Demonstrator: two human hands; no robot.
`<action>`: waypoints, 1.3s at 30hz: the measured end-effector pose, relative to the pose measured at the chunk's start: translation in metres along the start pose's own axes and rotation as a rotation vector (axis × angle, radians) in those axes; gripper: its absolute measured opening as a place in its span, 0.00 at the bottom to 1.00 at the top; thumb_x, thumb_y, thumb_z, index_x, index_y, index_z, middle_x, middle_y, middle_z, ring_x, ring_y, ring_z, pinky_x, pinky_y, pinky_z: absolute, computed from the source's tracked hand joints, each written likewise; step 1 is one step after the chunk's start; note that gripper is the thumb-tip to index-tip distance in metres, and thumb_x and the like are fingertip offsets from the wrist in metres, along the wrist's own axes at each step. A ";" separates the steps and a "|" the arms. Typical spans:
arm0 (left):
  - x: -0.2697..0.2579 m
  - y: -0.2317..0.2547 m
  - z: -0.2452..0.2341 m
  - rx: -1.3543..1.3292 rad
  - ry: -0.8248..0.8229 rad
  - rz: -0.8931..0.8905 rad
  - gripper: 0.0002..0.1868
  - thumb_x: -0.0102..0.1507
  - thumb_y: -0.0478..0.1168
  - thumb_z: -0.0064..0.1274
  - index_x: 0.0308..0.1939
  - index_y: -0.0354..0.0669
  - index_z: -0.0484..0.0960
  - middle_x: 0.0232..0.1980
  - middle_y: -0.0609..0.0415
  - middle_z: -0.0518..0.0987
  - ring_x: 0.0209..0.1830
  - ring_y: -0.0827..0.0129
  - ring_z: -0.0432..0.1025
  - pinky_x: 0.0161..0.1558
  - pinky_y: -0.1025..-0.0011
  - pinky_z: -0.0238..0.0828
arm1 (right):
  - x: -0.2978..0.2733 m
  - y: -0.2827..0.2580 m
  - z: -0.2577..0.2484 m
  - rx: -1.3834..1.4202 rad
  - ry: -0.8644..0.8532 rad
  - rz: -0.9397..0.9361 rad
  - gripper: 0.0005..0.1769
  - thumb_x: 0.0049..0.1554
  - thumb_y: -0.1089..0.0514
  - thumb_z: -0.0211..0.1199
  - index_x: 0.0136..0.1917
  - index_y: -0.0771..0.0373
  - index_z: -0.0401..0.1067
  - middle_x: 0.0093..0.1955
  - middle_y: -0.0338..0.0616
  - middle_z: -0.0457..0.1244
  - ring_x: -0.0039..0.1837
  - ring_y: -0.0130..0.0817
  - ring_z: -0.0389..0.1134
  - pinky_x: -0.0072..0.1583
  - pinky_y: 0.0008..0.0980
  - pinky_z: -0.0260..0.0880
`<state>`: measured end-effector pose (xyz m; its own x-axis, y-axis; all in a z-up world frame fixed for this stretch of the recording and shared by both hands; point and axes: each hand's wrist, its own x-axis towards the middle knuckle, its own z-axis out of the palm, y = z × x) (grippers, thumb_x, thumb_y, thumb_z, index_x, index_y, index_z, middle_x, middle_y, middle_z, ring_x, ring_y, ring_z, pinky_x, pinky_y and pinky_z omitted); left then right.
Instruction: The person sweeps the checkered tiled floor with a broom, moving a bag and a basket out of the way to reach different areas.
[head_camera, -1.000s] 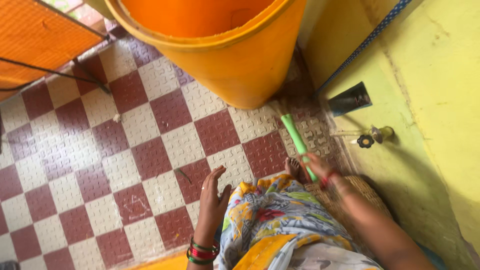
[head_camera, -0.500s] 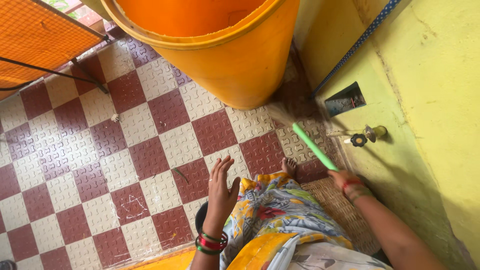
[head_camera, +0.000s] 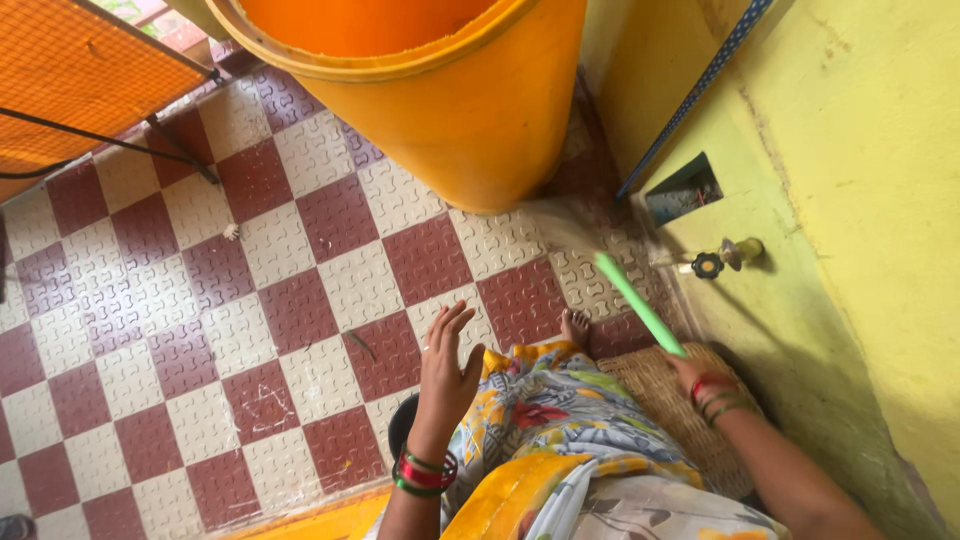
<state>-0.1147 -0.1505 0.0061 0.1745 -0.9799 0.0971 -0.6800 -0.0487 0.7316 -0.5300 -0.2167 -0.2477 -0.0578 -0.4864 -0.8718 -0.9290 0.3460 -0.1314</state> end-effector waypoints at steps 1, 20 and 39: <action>0.001 -0.002 -0.001 -0.010 0.011 -0.004 0.27 0.61 0.31 0.57 0.66 0.40 0.72 0.72 0.44 0.70 0.76 0.42 0.59 0.72 0.50 0.58 | -0.003 0.000 0.003 -0.044 -0.010 -0.013 0.25 0.62 0.40 0.55 0.61 0.55 0.78 0.49 0.59 0.70 0.53 0.53 0.72 0.56 0.50 0.70; -0.012 -0.026 -0.025 0.124 0.079 -0.048 0.28 0.62 0.35 0.58 0.66 0.45 0.72 0.72 0.50 0.72 0.79 0.49 0.57 0.72 0.49 0.49 | -0.021 0.009 0.028 -0.083 -0.122 -0.077 0.16 0.65 0.46 0.53 0.64 0.48 0.71 0.43 0.46 0.66 0.40 0.38 0.67 0.42 0.40 0.69; -0.040 -0.078 -0.088 0.032 0.131 0.009 0.27 0.63 0.32 0.56 0.66 0.39 0.71 0.69 0.43 0.73 0.75 0.45 0.62 0.72 0.53 0.57 | -0.037 -0.051 0.089 -0.230 -0.016 -0.319 0.21 0.65 0.43 0.50 0.67 0.37 0.75 0.43 0.43 0.71 0.42 0.32 0.72 0.49 0.36 0.70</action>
<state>-0.0062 -0.0901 0.0045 0.2580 -0.9469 0.1921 -0.7042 -0.0482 0.7083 -0.4481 -0.1446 -0.2505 0.2514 -0.5276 -0.8114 -0.9571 -0.0109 -0.2895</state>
